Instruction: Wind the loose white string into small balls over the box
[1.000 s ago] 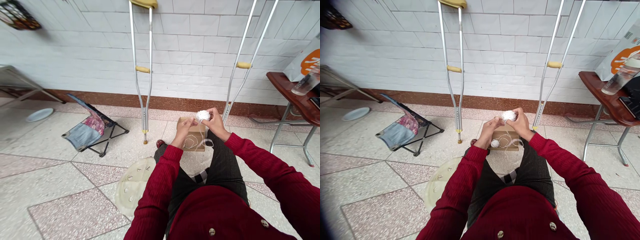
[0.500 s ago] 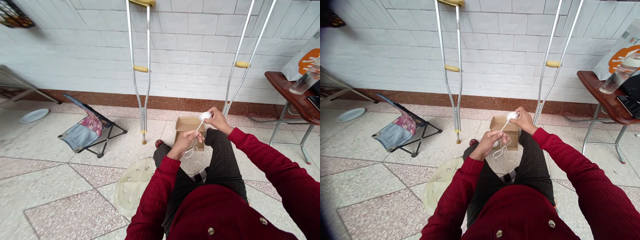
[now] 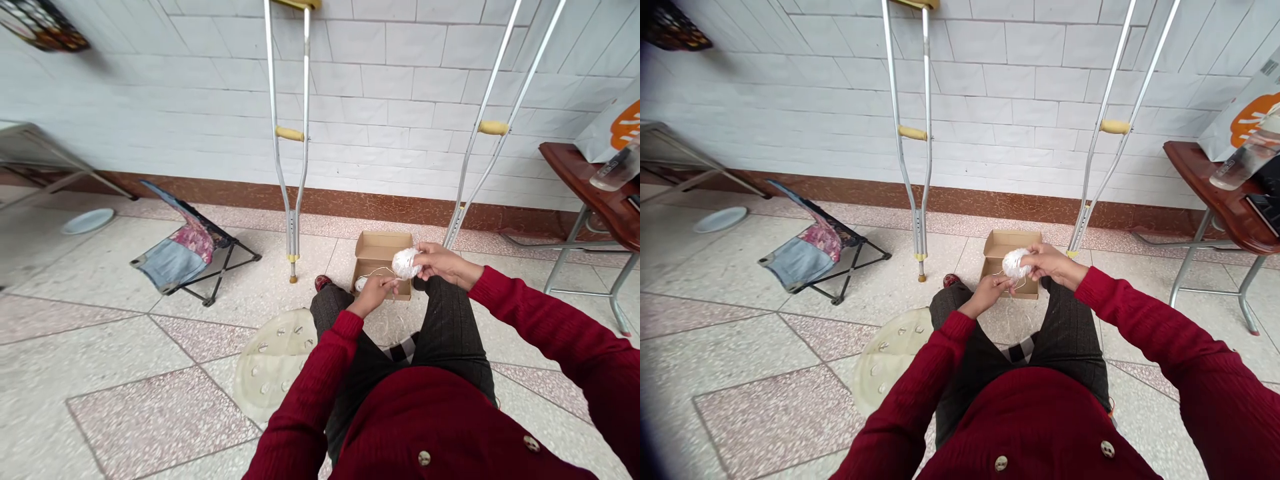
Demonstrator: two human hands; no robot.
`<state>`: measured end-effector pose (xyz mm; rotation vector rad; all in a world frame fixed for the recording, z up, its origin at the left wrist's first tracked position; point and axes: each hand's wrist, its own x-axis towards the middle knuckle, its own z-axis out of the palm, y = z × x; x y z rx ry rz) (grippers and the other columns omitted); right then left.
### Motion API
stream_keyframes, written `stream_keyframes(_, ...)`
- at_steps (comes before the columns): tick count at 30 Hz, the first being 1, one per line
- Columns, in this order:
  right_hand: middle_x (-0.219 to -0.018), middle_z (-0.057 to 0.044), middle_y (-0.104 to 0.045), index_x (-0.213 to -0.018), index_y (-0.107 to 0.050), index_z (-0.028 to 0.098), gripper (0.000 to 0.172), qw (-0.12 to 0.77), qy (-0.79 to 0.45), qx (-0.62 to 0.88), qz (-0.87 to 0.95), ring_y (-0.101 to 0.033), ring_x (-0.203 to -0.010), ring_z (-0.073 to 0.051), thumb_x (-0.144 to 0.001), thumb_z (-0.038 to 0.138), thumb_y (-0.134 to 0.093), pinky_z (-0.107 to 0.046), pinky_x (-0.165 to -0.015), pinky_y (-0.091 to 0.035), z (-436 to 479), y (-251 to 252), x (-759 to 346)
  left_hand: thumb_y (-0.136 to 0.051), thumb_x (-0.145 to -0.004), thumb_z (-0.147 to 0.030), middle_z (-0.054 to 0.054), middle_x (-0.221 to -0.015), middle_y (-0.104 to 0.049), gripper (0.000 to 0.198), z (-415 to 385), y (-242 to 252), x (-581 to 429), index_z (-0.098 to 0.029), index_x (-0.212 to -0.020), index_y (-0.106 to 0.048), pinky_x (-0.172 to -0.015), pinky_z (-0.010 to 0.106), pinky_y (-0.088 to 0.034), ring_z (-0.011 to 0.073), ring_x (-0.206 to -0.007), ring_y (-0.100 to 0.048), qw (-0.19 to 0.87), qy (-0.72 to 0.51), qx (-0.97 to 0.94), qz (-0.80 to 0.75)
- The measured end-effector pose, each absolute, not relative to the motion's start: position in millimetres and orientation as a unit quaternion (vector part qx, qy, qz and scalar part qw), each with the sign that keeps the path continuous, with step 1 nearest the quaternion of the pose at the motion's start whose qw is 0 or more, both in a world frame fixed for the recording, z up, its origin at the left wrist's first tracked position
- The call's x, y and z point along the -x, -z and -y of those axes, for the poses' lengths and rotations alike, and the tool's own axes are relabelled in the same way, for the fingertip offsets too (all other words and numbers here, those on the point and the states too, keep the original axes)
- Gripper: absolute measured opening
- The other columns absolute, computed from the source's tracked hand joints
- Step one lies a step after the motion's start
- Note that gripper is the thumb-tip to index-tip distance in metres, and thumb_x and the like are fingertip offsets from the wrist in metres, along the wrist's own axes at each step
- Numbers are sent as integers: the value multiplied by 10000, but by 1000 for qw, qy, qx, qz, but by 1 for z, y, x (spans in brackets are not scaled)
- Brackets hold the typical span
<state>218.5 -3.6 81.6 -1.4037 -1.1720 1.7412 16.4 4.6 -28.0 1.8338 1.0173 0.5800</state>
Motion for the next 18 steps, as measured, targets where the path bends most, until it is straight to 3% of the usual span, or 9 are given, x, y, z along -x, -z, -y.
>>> stream_keyframes(7, -654, -8, -647, -919, -548, 155, 292, 228, -705, 528, 415, -594, -506, -108, -665, 155, -691, -205, -456, -527, 35, -50, -207, -524, -874, -244, 26, -640, -644, 272, -74, -37, -21, -164, -652, -661, -716, 262, -386, 152, -661, -561, 222, -123, -904, -343)
stream_keyframes(11, -653, 4, -635, -904, -509, 172, 301, 335, -629, 588, 383, -598, -511, -112, -672, 140, -699, -233, -486, -557, 7, -30, -212, -561, -834, -230, 43, -597, -620, 260, -70, -76, -29, -158, -596, -636, -852, 335, -378, 169, -650, -547, 113, -118, -938, -306)
stream_keyframes(13, -649, 15, -629, -899, -484, 187, 310, 423, -581, 600, 352, -592, -508, -109, -681, 142, -699, -236, -492, -559, -8, -27, -215, -553, -839, -244, 36, -582, -607, 269, -57, -83, -30, -156, -597, -634, -801, 321, -391, 163, -629, -539, 148, -130, -926, -322)
stream_keyframes(18, -662, 16, -634, -848, -492, 195, 262, 541, -582, 528, 300, -602, -551, -107, -696, 198, -705, -240, -565, -570, -30, -48, -209, -459, -924, -338, 17, -716, -682, 357, -22, -68, -27, -151, -735, -696, -668, 241, -405, 123, -630, -556, 428, -179, -821, -331)
